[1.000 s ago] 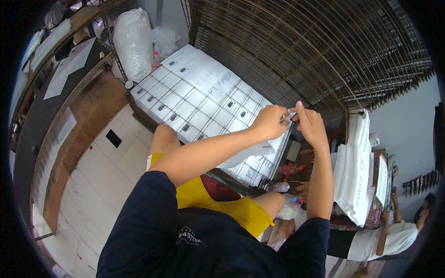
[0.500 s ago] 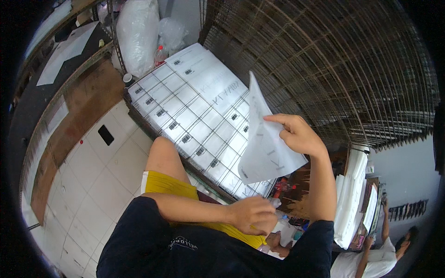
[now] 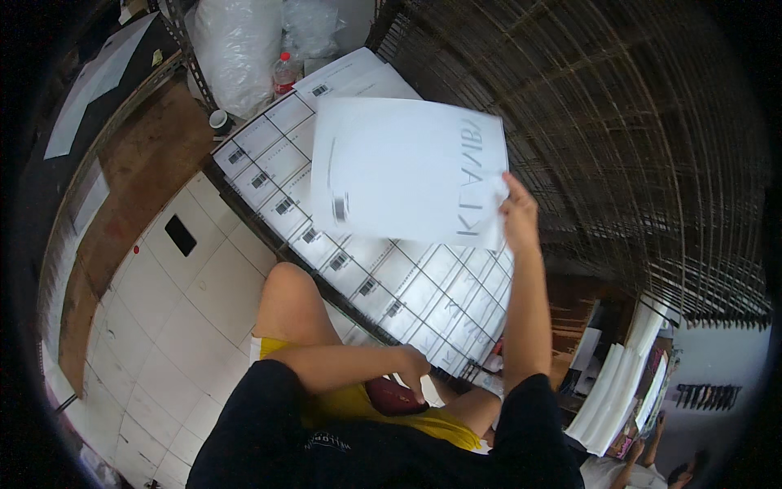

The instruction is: The person sits on a table and repeatedly picks up white foam sheets from a stack, then places them onto a separate pile. Another person is visible in the background performing a similar task.

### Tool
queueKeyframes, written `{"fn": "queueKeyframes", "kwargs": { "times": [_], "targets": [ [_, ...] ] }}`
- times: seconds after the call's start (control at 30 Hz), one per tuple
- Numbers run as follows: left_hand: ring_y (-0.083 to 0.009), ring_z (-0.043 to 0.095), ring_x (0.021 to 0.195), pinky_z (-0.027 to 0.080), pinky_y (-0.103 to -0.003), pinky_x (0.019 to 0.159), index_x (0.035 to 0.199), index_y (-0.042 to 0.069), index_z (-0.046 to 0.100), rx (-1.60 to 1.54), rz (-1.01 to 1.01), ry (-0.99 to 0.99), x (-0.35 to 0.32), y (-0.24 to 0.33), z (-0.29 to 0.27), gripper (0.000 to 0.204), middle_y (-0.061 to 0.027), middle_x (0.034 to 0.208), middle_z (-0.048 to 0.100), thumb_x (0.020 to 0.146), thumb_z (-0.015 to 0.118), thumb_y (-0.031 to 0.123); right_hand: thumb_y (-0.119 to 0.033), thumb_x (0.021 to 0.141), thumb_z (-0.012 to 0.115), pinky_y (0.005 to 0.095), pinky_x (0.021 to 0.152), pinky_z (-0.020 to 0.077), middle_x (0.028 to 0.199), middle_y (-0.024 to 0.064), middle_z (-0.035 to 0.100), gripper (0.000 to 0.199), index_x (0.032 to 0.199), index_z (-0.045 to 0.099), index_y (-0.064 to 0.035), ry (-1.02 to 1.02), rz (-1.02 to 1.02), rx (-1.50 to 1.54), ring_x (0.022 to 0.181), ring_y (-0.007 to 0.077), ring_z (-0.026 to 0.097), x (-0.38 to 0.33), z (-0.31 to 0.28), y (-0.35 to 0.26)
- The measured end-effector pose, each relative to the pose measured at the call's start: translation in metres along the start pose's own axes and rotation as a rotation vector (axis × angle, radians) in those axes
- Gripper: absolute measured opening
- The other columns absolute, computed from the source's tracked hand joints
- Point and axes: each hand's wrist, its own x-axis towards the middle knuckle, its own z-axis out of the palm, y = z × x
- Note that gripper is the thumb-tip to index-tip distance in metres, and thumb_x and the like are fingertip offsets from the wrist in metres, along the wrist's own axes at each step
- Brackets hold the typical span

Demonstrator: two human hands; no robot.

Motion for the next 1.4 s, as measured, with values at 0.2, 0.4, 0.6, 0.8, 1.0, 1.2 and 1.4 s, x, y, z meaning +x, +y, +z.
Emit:
{"fn": "queueKeyframes", "kwargs": {
  "times": [0.2,0.4,0.6,0.8,1.0,1.2,1.4],
  "targets": [
    [-0.0358,0.066,0.092,0.050,-0.043,0.079,0.094,-0.001,0.071,-0.108,-0.017,0.033,0.001,-0.007,0.005,0.074,-0.0200,0.093,0.069,0.064,0.071,0.067,0.017,0.074,0.040,0.0214,0.079,0.0432,0.147,0.0139,0.037,0.068,0.141,0.037,0.0042,0.320,0.111,0.351,0.106,0.0157,0.054,0.017,0.047,0.177],
    [-0.0323,0.066,0.087,0.051,-0.040,0.075,0.090,0.005,0.072,-0.152,-0.038,-0.017,-0.017,0.000,-0.014,0.063,-0.0158,0.090,0.069,0.063,0.074,0.062,0.015,0.075,0.045,0.0223,0.076,0.0433,0.139,0.0108,0.045,0.068,0.142,0.039,0.0005,0.381,0.146,0.296,0.093,0.0123,0.053,0.053,0.050,0.256],
    [-0.0316,0.066,0.087,0.051,-0.040,0.074,0.090,0.005,0.071,-0.150,-0.048,0.024,-0.012,-0.007,-0.012,0.061,-0.0149,0.089,0.069,0.064,0.074,0.060,0.013,0.074,0.047,0.0286,0.092,0.0438,0.144,0.0162,0.040,0.070,0.143,0.037,0.0003,0.351,0.136,0.223,0.118,0.0223,0.050,0.062,0.055,0.259],
    [-0.0319,0.066,0.088,0.051,-0.040,0.075,0.092,0.003,0.070,-0.133,-0.050,-0.012,-0.012,-0.004,-0.013,0.065,-0.0153,0.091,0.069,0.063,0.074,0.061,0.012,0.074,0.046,0.0274,0.089,0.0450,0.142,0.0176,0.042,0.069,0.142,0.038,0.0016,0.341,0.090,0.110,0.116,0.0222,0.052,0.068,0.042,0.278],
    [-0.0338,0.066,0.080,0.051,-0.044,0.070,0.079,-0.003,0.068,-0.163,0.003,0.054,-0.018,-0.007,-0.014,0.071,-0.0173,0.078,0.066,0.065,0.070,0.067,0.008,0.071,0.049,0.0333,0.106,0.0343,0.141,0.0223,0.043,0.066,0.137,0.042,0.0069,0.398,0.145,0.009,0.131,0.0301,0.042,0.075,0.043,0.286],
    [-0.0339,0.065,0.074,0.050,-0.046,0.066,0.072,-0.004,0.067,-0.147,0.029,0.062,-0.010,-0.013,-0.010,0.073,-0.0175,0.072,0.065,0.066,0.068,0.069,0.006,0.072,0.049,0.0340,0.107,0.0329,0.139,0.0244,0.045,0.063,0.135,0.043,0.0078,0.428,0.122,-0.035,0.132,0.0318,0.041,0.084,0.043,0.298],
    [-0.0353,0.064,0.074,0.049,-0.047,0.066,0.069,-0.004,0.065,-0.188,0.027,0.067,-0.002,-0.017,0.003,0.075,-0.0180,0.072,0.064,0.065,0.068,0.071,0.006,0.074,0.050,0.0332,0.106,0.0343,0.140,0.0230,0.044,0.062,0.136,0.042,0.0070,0.425,0.093,-0.029,0.130,0.0306,0.042,0.081,0.052,0.292]
  ]
}}
